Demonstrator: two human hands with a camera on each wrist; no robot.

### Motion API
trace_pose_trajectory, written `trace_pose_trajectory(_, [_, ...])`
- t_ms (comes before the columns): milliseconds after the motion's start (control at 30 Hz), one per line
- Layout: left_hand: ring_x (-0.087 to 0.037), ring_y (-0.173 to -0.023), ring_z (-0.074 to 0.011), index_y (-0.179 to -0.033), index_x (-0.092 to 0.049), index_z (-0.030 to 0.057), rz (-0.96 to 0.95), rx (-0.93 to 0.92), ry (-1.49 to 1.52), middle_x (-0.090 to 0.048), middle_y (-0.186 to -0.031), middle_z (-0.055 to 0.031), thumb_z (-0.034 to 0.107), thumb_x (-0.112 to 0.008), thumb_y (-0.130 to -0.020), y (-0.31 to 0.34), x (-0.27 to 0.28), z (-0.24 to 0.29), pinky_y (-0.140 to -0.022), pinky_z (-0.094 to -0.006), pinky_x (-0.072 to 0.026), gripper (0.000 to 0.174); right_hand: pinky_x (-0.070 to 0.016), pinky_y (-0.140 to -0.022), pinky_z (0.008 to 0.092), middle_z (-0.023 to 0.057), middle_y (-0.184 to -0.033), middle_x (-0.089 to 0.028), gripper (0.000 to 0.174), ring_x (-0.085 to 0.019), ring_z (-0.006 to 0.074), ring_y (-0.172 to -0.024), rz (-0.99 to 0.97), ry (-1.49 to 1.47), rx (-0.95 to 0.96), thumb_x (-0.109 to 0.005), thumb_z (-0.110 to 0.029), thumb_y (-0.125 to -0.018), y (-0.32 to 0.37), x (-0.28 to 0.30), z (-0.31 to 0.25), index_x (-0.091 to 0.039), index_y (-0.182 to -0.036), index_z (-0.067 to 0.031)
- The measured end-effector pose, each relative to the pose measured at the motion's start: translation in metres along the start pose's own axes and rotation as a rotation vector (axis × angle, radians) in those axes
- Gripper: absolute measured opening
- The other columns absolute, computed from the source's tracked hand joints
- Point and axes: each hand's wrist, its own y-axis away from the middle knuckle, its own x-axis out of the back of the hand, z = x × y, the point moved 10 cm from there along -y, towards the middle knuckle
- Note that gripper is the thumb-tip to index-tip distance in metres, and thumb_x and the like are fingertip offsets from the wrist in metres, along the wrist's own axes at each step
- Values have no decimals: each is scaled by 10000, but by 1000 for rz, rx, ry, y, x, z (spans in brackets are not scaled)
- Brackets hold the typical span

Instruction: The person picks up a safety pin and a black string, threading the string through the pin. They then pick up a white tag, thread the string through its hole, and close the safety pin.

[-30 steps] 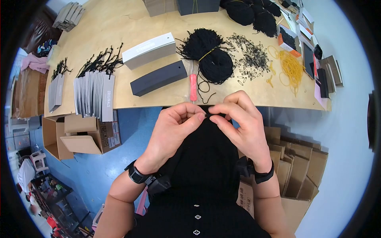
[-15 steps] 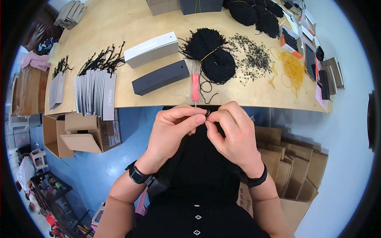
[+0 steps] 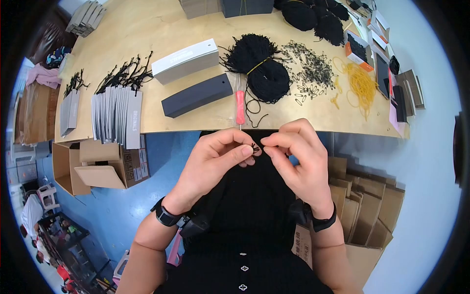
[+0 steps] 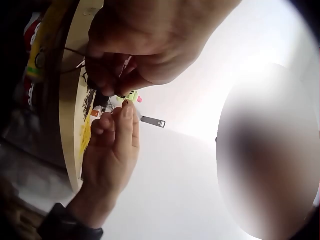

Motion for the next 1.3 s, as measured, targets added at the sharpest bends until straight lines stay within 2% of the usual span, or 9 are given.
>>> trace_pose_trajectory(100, [-605,-821,-77,-1062,-641,-6,-79,94,21,-693,-969,-47,124,-590,-995,1,-7,-6,-759,-234,-500,155,-472,-570,276,57,-889,-559,221,-588,171,-700,-79,142,214,-724,31,-743,-1,-9,-15,-697,-940,-67])
trace_pose_trajectory(233, [-604,-804,-73,-1063,-645,-18,-82,153,6,-700,-938,-53,127,-596,-991,3,-6,-10,-740,-225,-498,169,-478,-666,339,49,-879,-558,275,-594,214,-758,-117,248,309,-735,-3,-697,-2,-14,-19,-692,-962,-63])
trace_pose_trajectory(467, [-601,-764,-72,-1052,-656,-31,-13,151,-22,-707,-925,-50,109,-592,-991,5,-4,-11,-709,-228,-508,166,-453,-683,342,46,-864,-558,258,-589,224,-808,-103,330,370,-753,-61,-689,7,-20,-21,-668,-932,-49])
trace_pose_trajectory(567, [-607,-702,-86,-997,-668,-23,117,36,-314,-699,-879,-44,64,-635,-944,5,1,2,-636,-245,-504,108,-455,-642,353,48,-839,-581,252,-580,236,-732,-71,426,382,-750,12,-677,6,-24,-22,-674,-908,-56])
trace_pose_trajectory(633, [-608,-652,-101,-936,-669,-17,181,-368,-844,-667,-816,-54,20,-681,-874,11,-11,40,-573,-260,-485,74,-456,-644,359,57,-843,-582,229,-577,248,-732,-93,407,325,-742,17,-691,2,-27,-16,-670,-895,-57])
trace_pose_trajectory(800, [-573,-636,-86,-899,-661,-19,241,-347,-660,-621,-805,-51,0,-699,-841,6,3,31,-567,-238,-456,72,-461,-688,343,70,-879,-575,219,-595,247,-785,6,315,231,-747,-31,-709,3,-14,-9,-663,-911,-43])
trace_pose_trajectory(867, [-565,-688,-60,-902,-657,-24,218,-234,-391,-601,-851,-28,8,-689,-865,2,11,16,-600,-218,-445,59,-467,-673,346,65,-873,-573,257,-595,246,-771,110,250,185,-775,-20,-688,6,-3,-10,-671,-919,-64])
trace_pose_trajectory(1000, [-561,-752,-45,-918,-652,-26,191,-155,-326,-575,-886,-11,13,-671,-891,0,10,13,-636,-203,-435,51,-452,-670,344,46,-867,-564,251,-583,228,-760,80,258,302,-789,-36,-691,7,-10,-23,-669,-909,-71])
trace_pose_trajectory(1300, [-493,-746,-43,-924,-640,-21,165,-123,-301,-543,-875,1,31,-647,-923,2,9,10,-635,-206,-405,53,-440,-674,348,47,-872,-568,239,-585,222,-773,47,318,273,-793,-53,-711,7,-16,-16,-674,-918,-53])
